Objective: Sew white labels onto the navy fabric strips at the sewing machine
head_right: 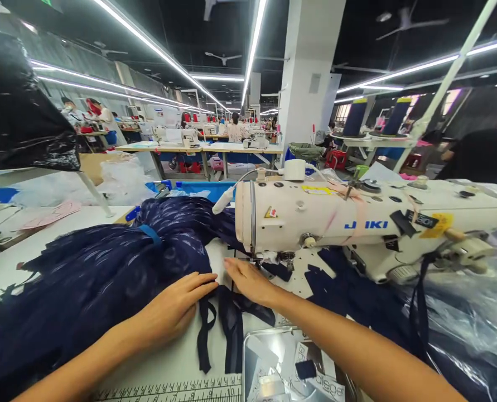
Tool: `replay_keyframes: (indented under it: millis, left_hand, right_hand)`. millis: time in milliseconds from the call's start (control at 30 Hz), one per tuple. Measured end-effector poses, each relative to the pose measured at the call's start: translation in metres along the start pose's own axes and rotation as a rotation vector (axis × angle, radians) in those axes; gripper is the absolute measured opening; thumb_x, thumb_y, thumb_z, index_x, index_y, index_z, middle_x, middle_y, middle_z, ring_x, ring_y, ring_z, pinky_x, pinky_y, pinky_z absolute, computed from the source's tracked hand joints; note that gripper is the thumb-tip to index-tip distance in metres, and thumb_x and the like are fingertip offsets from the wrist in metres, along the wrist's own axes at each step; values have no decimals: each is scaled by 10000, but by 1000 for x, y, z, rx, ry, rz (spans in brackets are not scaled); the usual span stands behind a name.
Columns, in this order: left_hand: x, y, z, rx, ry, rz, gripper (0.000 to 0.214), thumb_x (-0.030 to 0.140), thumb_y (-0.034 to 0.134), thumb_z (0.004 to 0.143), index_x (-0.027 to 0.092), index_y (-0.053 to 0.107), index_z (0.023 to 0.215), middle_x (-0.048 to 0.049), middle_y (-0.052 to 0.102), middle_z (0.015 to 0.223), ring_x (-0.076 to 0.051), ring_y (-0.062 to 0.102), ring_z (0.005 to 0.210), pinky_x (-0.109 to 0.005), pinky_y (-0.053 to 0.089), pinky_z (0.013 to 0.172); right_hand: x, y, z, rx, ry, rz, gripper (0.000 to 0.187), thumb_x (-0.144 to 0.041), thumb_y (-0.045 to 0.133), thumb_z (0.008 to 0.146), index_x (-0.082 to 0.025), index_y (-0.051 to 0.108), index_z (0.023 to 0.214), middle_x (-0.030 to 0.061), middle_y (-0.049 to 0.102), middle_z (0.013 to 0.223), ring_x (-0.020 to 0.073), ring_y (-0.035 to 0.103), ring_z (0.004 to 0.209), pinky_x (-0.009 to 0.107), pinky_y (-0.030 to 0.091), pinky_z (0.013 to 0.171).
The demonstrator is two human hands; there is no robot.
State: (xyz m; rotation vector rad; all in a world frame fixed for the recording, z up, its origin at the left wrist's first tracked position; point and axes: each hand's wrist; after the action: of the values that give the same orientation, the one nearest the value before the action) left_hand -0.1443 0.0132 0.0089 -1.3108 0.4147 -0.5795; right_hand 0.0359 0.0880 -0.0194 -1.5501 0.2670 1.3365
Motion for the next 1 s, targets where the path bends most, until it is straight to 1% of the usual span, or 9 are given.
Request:
replay_keyframes:
  millis: [67,167,267,400,633,700,800,900,1000]
  left_hand:
    - [11,-5,-6,24,-16,74,382,92,375,785,163,522,1131,-65,529,1176,-195,478,952,-338,392,814]
    - [30,-8,0,86,-87,237,226,273,458,835,157,626,932,-90,614,958,-220,486,797,-357,363,664]
    - [47,-6,18,119,-100,368,158,251,530,808,137,637,786,-102,611,868,-238,483,813,-360,327,653]
    - [60,8,44,-33,38,382,57,179,633,727,130,634,754,-83,624,767,-241,523,818,-360,324,708]
    - [74,14,59,-287,72,332,142,26,511,721,117,620,715,-89,631,713,-226,579,703,-335,361,646]
    - [79,12,63,-260,6,281,173,19,471,731,117,612,749,-88,628,735,-226,582,712,-324,375,634]
    - [82,17,75,-104,-157,60,252,27,381,779,131,595,863,-74,626,823,-198,585,773,-287,401,663]
    - [78,35,90,48,-275,-272,292,50,343,799,140,586,931,-63,623,917,-173,575,859,-262,407,749]
    - [68,53,97,101,-357,-492,194,127,431,769,150,612,838,-37,633,829,-171,573,790,-255,406,723]
  right_hand:
    - [4,-11,-23,-14,-3,-9,430,-381,321,887,-116,510,1167,125,540,1194,214,487,1108,383,340,963]
    - [9,-28,-53,-18,-2,-14,348,-321,389,858,-138,540,1112,115,568,1151,207,521,1062,361,393,906]
    - [14,-47,-78,49,-10,-28,200,-226,465,803,-162,579,954,75,630,970,183,576,919,306,449,776]
    - [16,-76,-107,121,-122,-189,110,-169,499,783,-166,558,690,20,567,717,136,543,695,256,416,654]
    - [4,-95,-150,-101,-242,-492,145,-178,462,849,-157,578,763,34,552,778,134,506,739,258,372,679]
    - [-2,-90,-155,-212,-307,-602,90,-189,490,839,-162,570,805,33,556,807,143,493,768,270,356,696]
    - [-9,-79,-156,-340,-389,-762,48,-212,562,792,-171,546,813,33,548,840,158,465,781,283,334,681]
    - [-11,-71,-152,-387,-444,-873,11,-178,544,789,-181,534,787,27,537,825,159,444,760,288,316,665]
    - [-9,-67,-149,-431,-468,-894,69,-128,509,799,-186,530,767,17,524,792,148,435,734,281,317,677]
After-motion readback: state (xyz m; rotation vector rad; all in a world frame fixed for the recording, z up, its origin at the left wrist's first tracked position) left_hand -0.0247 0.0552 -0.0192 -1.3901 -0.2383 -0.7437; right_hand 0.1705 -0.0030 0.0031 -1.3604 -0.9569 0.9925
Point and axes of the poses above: each hand's wrist, its own z-axis towards the middle knuckle, its own y-axis out of the palm, x = y × z
